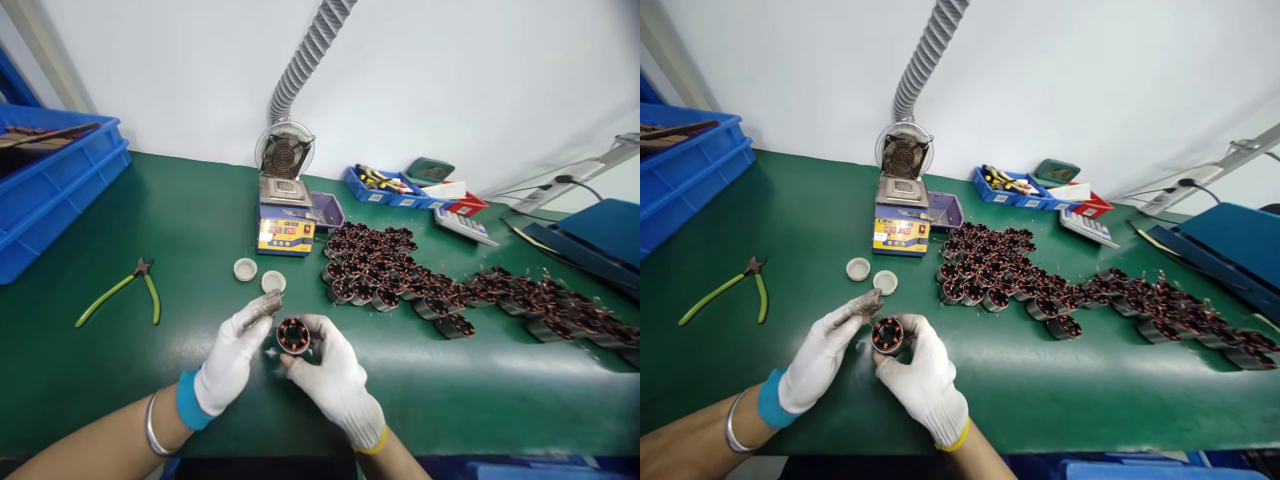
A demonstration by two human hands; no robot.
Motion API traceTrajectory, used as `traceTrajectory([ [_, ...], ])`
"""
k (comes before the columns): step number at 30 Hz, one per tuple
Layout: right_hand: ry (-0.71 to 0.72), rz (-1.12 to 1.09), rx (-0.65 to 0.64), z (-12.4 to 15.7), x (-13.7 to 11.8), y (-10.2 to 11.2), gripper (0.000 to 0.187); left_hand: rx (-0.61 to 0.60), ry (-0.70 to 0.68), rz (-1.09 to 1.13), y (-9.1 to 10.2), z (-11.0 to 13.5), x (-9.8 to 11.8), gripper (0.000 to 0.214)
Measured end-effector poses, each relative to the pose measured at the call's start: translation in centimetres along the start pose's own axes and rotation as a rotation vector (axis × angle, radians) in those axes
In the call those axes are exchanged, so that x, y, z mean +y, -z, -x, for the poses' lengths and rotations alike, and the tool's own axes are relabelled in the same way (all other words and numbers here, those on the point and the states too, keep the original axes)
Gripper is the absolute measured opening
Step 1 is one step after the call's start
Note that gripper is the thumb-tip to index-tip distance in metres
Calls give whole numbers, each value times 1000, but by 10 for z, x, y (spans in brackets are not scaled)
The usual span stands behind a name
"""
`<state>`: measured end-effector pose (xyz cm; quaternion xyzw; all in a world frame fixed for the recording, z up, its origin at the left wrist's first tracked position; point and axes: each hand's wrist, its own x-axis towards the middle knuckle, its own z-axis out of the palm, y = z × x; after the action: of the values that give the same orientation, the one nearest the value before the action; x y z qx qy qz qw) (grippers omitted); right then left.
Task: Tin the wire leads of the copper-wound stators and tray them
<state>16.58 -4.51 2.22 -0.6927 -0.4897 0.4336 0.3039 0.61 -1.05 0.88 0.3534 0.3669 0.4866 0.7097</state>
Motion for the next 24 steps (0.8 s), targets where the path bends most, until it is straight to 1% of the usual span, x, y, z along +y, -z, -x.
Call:
traceTrajectory([
  [2,-60,-41,-35,-3,-3,5,43,26,-61,-81,0,-1,2,36],
  [4,-67,-128,-97,-5,-6,11,42,39,-110,-155,0,-4,2,45],
  [6,-59,-186,-166,-7,-9,17,42,1,-174,-311,2,-9,2,61],
  [7,-56,-190,-190,-7,-10,20,43,-34,-210,-416,3,-12,2,65],
  [8,-54,-182,-199,-7,-11,22,43,-63,-238,-516,5,-14,2,62],
  [10,-58,-155,-178,-7,-12,27,43,-88,-275,-661,8,-18,4,39],
  [11,-63,-146,-161,-6,-12,28,42,-88,-291,-702,9,-19,5,26],
  [12,-68,-141,-146,-7,-12,30,42,-77,-303,-726,10,-20,5,16],
  [13,-72,-135,-138,-8,-12,32,42,-55,-304,-734,11,-22,5,13],
  [14,-77,-128,-136,-10,-12,33,42,-26,-290,-730,12,-23,4,15],
  [16,-86,-113,-135,-19,-11,35,43,26,-235,-761,12,-25,0,29],
  [18,-75,-85,-117,-35,-10,36,42,30,-192,-839,12,-27,-6,43],
  [20,-42,6,-58,-54,-10,34,42,-61,-208,-1006,12,-25,-14,52],
  [22,-9,186,3,-72,-13,31,41,-192,-247,-1198,13,-22,-22,60],
  [24,-10,374,29,-83,-17,27,40,-312,-272,-1370,14,-18,-28,66],
])
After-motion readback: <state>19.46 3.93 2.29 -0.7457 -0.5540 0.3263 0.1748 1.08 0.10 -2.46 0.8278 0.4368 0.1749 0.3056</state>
